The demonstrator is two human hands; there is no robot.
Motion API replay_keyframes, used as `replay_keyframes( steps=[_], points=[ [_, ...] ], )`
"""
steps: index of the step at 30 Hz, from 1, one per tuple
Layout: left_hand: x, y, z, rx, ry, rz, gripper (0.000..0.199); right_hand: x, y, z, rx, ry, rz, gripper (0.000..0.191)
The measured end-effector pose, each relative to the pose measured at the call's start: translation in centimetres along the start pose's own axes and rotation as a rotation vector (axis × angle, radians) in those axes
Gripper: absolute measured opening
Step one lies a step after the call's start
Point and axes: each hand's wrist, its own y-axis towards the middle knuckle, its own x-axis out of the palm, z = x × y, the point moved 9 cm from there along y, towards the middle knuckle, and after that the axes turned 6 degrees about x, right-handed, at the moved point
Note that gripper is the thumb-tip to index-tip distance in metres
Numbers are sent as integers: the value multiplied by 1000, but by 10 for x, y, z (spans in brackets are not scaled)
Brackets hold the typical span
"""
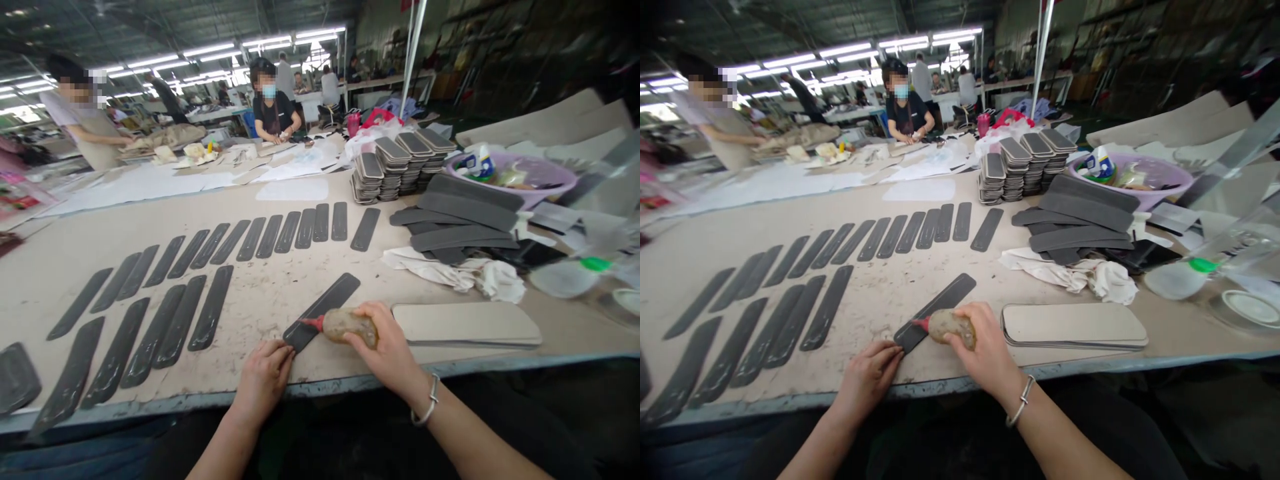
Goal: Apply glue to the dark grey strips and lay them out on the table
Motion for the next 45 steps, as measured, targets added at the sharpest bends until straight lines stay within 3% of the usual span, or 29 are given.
replay_keyframes(
  steps=[6,15,20,26,29,32,38,40,45],
  points=[
    [1,-1,0,-7,-4,-29,19,21,-10,-12,0,60,-126,27],
    [4,0,-3,-34,-41,-58,18,16,-13,-11,26,27,-207,25],
    [2,4,-2,-37,-36,-48,18,-7,-7,3,51,-71,-128,25],
    [5,5,-5,-48,-4,-76,19,-45,8,33,97,-197,142,25],
    [8,6,-8,-68,10,-98,19,-52,12,35,95,-219,238,25],
    [10,7,-10,-96,10,-112,20,-43,10,25,65,-153,213,26],
    [9,9,-9,-106,7,-120,19,-4,1,8,29,-8,-42,29],
    [8,9,-7,-85,8,-102,18,-8,4,15,51,-45,-10,28],
    [7,9,-5,-56,33,-80,17,-42,17,37,81,-171,197,25]
  ],
)
